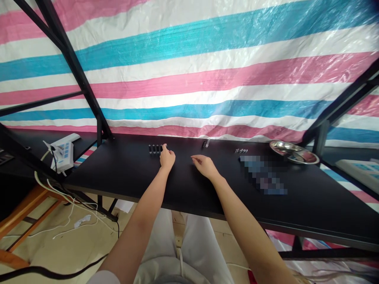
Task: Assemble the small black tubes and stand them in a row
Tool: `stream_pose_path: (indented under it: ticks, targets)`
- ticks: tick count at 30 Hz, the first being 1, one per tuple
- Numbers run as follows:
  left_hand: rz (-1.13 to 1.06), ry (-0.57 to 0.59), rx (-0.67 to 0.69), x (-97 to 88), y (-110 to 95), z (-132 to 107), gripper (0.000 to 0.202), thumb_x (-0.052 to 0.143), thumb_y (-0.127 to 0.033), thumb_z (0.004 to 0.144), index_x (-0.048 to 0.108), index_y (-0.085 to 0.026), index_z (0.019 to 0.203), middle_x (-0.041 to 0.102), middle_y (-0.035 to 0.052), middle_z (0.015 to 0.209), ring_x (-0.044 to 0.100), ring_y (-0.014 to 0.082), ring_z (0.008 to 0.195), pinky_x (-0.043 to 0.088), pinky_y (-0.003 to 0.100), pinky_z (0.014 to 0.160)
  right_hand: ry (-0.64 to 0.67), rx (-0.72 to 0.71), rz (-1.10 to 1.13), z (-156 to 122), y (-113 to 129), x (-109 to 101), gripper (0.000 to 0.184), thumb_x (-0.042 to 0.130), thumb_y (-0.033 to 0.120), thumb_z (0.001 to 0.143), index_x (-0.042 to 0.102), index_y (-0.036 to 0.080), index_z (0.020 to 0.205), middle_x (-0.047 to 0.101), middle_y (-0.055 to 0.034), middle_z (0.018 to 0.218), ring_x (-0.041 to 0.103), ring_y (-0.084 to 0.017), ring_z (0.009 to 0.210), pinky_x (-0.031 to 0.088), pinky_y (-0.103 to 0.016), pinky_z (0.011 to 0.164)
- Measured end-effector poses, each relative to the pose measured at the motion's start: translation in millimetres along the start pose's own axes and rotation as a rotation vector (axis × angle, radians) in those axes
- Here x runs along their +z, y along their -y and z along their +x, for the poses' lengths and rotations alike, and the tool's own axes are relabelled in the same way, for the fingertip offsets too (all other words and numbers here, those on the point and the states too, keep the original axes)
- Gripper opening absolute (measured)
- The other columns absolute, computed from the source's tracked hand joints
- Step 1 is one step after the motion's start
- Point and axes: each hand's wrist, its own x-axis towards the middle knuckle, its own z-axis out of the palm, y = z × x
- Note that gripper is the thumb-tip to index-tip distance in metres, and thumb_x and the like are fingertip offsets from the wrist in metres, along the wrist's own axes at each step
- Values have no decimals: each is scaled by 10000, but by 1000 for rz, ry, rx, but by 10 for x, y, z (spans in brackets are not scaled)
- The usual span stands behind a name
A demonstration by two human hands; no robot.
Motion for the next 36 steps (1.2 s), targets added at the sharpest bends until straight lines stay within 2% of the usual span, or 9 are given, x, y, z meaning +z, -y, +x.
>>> stream_pose_path:
  ticks: [5,8,11,17,21,24,29,33,36]
  targets:
    - [-138,44,129,60,9,-43,68,503,-234,793,533,-190,836,608,9,758,605,126,671,449,235,653,-13,17,27,0,-1,11,286,450,303,795,669,186,936,680,-66,838,606,-174,719,477,-314,733]
    - [-302,170,203,61,-54,-160,145,503,-315,790,502,-179,739,530,-40,636,516,70,475,403,189,515,-55,38,111,10,-5,29,326,459,338,800,635,161,1009,667,-91,916,609,-182,764,478,-329,759]
    - [-360,290,277,29,-137,-314,188,534,-338,761,493,-170,688,454,-66,533,440,51,419,360,178,476,-94,98,271,23,6,43,421,432,410,824,554,143,1126,652,-95,912,602,-165,710,485,-327,728]
    - [-397,492,367,-16,-223,-493,200,592,-327,715,517,-146,673,462,-58,563,375,29,422,312,172,445,-65,186,571,38,50,58,461,444,547,792,553,165,1026,566,1,630,492,-113,498,438,-277,540]
    - [-498,566,381,35,-193,-482,233,582,-284,728,563,-158,922,542,-26,743,406,9,424,339,163,440,-112,214,698,49,59,56,446,547,562,716,543,183,951,449,63,493,405,-89,440,348,-241,459]
    - [-538,528,363,83,-156,-454,352,566,-276,747,508,-187,1082,552,-17,799,434,15,419,350,165,429,-132,250,785,55,70,38,459,573,566,693,529,189,951,408,84,460,360,-72,414,277,-221,428]
    - [-383,379,431,90,-126,-434,216,540,-332,789,561,-175,936,541,-43,629,408,43,436,348,181,481,-138,270,898,51,116,11,461,615,553,665,526,190,934,387,97,439,334,-55,397,232,-211,414]
    - [-209,268,505,57,-134,-443,208,523,-362,809,587,-190,906,567,-33,660,414,61,483,349,192,533,-136,283,993,50,143,10,438,657,502,652,528,185,925,363,109,409,293,-44,376,209,-210,409]
    - [-132,255,518,37,-148,-457,208,490,-370,831,585,-197,896,587,-22,697,454,76,523,355,194,560,-140,292,1026,54,155,14,426,674,482,642,531,184,911,352,113,403,276,-39,370,211,-210,406]
